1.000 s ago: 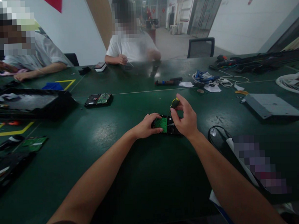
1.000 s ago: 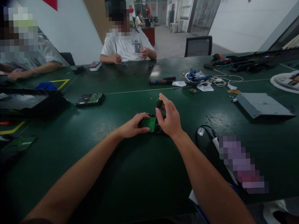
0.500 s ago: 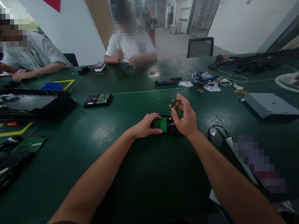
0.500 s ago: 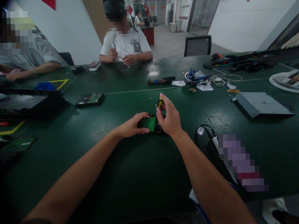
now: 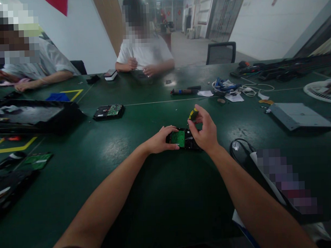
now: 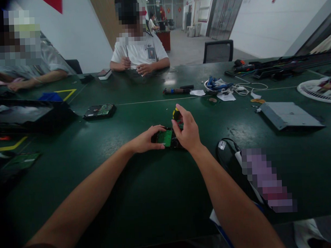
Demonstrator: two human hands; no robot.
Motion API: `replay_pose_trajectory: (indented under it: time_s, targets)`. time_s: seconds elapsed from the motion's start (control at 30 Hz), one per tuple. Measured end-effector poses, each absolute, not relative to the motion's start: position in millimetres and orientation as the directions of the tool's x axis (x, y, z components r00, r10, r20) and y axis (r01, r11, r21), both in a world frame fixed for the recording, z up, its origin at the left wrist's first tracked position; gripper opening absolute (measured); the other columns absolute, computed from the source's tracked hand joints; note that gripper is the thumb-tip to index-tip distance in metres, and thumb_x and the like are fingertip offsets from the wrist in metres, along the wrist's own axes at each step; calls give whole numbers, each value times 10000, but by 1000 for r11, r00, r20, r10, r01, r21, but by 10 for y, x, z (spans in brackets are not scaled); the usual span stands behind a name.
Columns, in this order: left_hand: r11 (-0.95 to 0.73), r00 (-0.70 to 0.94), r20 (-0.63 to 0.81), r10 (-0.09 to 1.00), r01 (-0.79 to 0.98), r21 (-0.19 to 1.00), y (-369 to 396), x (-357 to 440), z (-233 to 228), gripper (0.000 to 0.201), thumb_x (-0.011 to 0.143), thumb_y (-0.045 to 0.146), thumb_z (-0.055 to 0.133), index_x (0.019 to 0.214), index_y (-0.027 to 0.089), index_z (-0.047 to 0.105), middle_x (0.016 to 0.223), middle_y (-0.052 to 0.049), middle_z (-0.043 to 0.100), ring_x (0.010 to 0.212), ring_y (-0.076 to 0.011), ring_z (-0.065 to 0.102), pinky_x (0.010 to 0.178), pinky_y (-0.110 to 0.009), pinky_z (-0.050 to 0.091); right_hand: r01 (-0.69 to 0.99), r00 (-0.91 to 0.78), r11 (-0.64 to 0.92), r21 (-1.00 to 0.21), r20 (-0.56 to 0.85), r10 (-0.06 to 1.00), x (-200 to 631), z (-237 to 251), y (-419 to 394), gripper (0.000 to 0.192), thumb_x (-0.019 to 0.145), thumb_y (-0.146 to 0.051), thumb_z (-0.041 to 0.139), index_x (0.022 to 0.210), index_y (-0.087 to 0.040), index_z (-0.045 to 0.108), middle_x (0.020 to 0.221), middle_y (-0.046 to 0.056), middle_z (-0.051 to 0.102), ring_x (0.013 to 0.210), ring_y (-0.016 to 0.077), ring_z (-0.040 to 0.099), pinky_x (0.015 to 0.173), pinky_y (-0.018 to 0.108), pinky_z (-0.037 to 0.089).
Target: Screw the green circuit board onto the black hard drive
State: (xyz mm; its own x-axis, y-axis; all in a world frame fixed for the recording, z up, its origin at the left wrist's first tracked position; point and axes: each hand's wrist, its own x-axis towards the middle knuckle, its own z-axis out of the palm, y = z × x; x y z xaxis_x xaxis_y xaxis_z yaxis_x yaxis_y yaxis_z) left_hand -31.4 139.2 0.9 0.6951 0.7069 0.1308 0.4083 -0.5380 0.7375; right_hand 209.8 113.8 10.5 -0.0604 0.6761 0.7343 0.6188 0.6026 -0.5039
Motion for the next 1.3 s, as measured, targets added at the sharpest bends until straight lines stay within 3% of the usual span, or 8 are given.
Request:
replay_pose_trajectory:
  time_s: [0.1,0.27,0.47,0.67,0.87,1.1,1.3]
  targets:
    - [-564,701,148,697,408,718,1409,-314,-3,742,777,492,818,1419,238,545,1496,-145,530,1386,-350,492,1183,-564,353,619,-49,600,-506,738,673,2091,108,1136,652,977,-274,611,1572,-370,363,1399,96,586,1065,282,680,901,490,629]
    - [-584,700,162,696,419,695,1457,-286,-24,728,796,516,804,1416,239,542,1496,-148,526,1368,-340,512,1152,-541,402,590,-74,622,-515,733,677,2107,86,1163,643,1012,-247,529,1605,-348,303,1488,101,544,1146,278,681,985,490,599]
    - [-591,697,164,698,432,681,1485,-268,-40,728,802,530,797,1418,242,538,1505,-147,521,1375,-342,506,1175,-560,371,661,-36,593,-459,770,637,2147,99,1178,648,978,-291,618,1576,-359,378,1384,99,595,1077,284,673,890,487,627]
    - [-581,697,153,700,432,689,1475,-271,-22,728,804,532,794,1414,227,538,1498,-150,520,1365,-333,504,1163,-526,396,636,-61,622,-457,774,630,2135,94,1174,669,1011,-235,551,1620,-362,305,1498,89,538,1127,269,671,961,476,604]
    - [-572,695,147,703,431,698,1477,-274,-26,733,803,533,789,1423,241,531,1508,-140,514,1368,-338,499,1181,-544,360,672,-32,584,-454,771,636,2143,118,1158,626,968,-293,643,1550,-331,415,1412,106,587,1103,289,650,882,472,625]
    - [-553,693,127,710,437,710,1468,-275,-5,733,803,523,788,1432,252,526,1517,-141,509,1372,-348,499,1157,-556,384,623,-67,576,-528,699,712,2111,156,1106,729,992,-234,540,1645,-343,233,1431,105,604,1148,291,678,1020,521,578]
    - [-563,689,142,710,435,702,1474,-265,-27,724,799,514,803,1418,248,538,1512,-141,517,1371,-344,505,1163,-543,385,582,-47,579,-571,687,725,2119,104,1134,683,980,-229,563,1602,-303,289,1472,127,590,1150,284,698,1001,505,592]
